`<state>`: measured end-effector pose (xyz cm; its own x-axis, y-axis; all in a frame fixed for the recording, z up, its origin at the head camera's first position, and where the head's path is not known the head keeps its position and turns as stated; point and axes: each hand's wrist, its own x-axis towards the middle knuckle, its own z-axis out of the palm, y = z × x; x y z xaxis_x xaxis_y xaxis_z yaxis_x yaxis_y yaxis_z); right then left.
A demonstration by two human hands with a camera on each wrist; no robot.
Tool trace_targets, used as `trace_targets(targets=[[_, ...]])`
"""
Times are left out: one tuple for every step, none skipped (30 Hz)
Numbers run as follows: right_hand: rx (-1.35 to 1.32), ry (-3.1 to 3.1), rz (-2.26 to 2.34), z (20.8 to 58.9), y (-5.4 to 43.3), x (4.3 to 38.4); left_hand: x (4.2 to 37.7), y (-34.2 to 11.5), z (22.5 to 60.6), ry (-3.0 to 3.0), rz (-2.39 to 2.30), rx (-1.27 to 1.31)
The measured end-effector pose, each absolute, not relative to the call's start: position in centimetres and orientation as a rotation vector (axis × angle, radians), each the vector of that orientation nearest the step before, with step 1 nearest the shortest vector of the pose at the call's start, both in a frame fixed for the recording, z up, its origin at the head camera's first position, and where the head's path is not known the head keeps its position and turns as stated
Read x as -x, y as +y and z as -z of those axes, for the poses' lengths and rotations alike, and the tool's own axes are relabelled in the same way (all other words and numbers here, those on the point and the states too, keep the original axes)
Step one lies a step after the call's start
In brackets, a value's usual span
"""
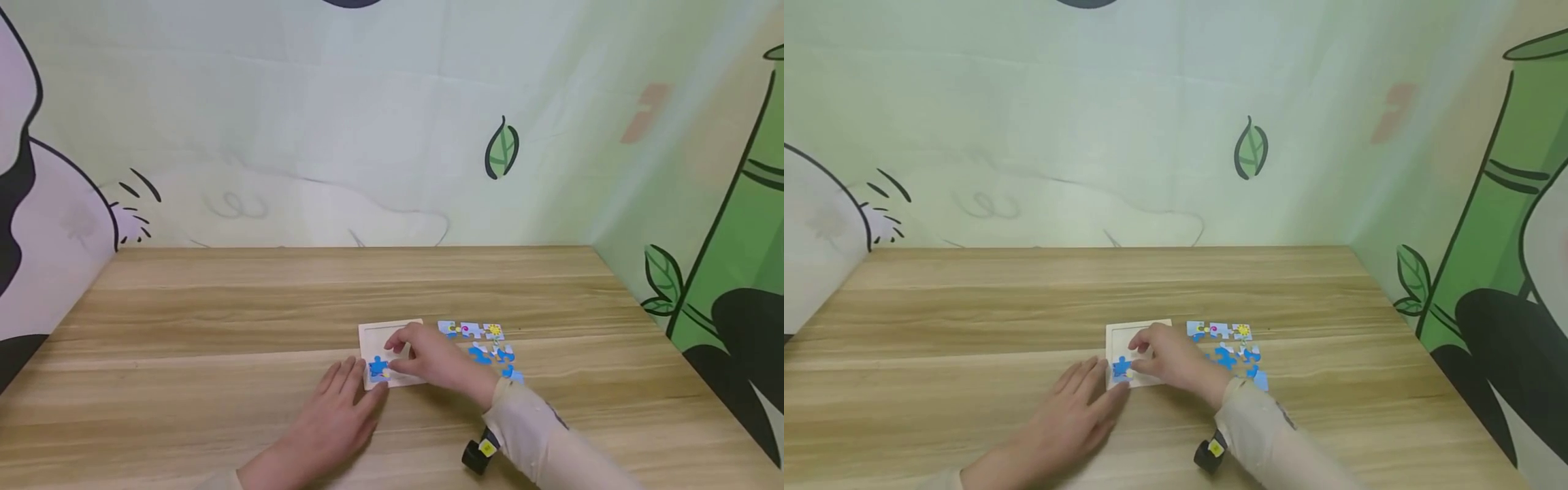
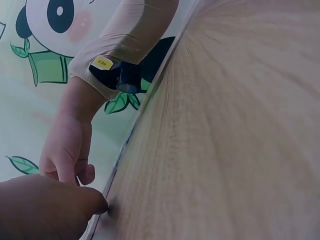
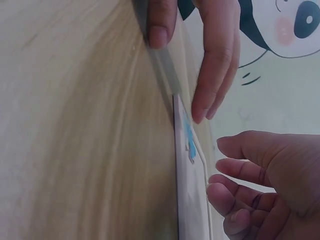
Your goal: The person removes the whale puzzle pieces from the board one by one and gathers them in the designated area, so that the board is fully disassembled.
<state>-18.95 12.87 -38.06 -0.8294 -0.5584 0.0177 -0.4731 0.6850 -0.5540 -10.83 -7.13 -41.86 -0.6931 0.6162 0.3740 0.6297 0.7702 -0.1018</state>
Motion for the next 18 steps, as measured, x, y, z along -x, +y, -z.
trace_targets(targets=[[0.859,2.76,0.809,38.1,12.7,18.9,10.8,-7.3,41.9,-2.587,0.047,0.949],[0.873,2.779,0.78,38.3,12.6,18.9,10.8,-7.3,41.9,-2.599,0.04,0.951],[0.89,2.794,0.751,38.3,12.5,18.8,10.8,-7.4,41.8,-2.607,0.032,0.955],[0.902,2.806,0.725,38.4,12.4,18.8,10.8,-7.5,41.8,-2.617,0.021,0.959],[0.912,2.817,0.696,38.5,12.2,18.8,10.8,-7.6,41.8,-2.626,0.01,0.966],[0.914,2.824,0.667,38.5,12.1,18.7,10.8,-7.6,41.7,-2.63,0.001,0.975],[0.91,2.828,0.64,38.5,11.9,18.7,10.8,-7.6,41.7,-2.636,-0.002,0.985],[0.901,2.827,0.617,38.5,11.8,18.6,10.9,-7.7,41.7,-2.646,-0.007,0.993],[0.892,2.824,0.6,38.4,11.7,18.6,10.9,-7.7,41.7,-2.652,-0.011,1.0],[0.883,2.822,0.583,38.4,11.6,18.5,10.9,-7.7,41.7,-2.656,-0.011,1.007],[0.877,2.82,0.569,38.4,11.5,18.5,11.0,-7.7,41.7,-2.658,-0.01,1.011],[0.869,2.817,0.562,38.3,11.5,18.4,11.0,-7.8,41.8,-2.661,-0.009,1.015],[0.867,2.814,0.558,38.3,11.4,18.4,11.0,-7.8,41.8,-2.658,-0.004,1.017],[0.863,2.81,0.558,38.4,11.4,18.4,11.0,-7.8,41.8,-2.652,-0.004,1.019],[0.861,2.808,0.558,38.4,11.3,18.3,11.0,-7.8,41.9,-2.639,-0.001,1.022],[0.86,2.809,0.554,38.4,11.3,18.3,11.1,-7.8,41.9,-2.625,0.002,1.024],[0.859,2.809,0.552,38.5,11.3,18.3,11.1,-7.8,41.9,-2.615,0.004,1.026],[0.858,2.81,0.55,38.5,11.2,18.3,11.1,-7.8,41.9,-2.606,0.004,1.028]])
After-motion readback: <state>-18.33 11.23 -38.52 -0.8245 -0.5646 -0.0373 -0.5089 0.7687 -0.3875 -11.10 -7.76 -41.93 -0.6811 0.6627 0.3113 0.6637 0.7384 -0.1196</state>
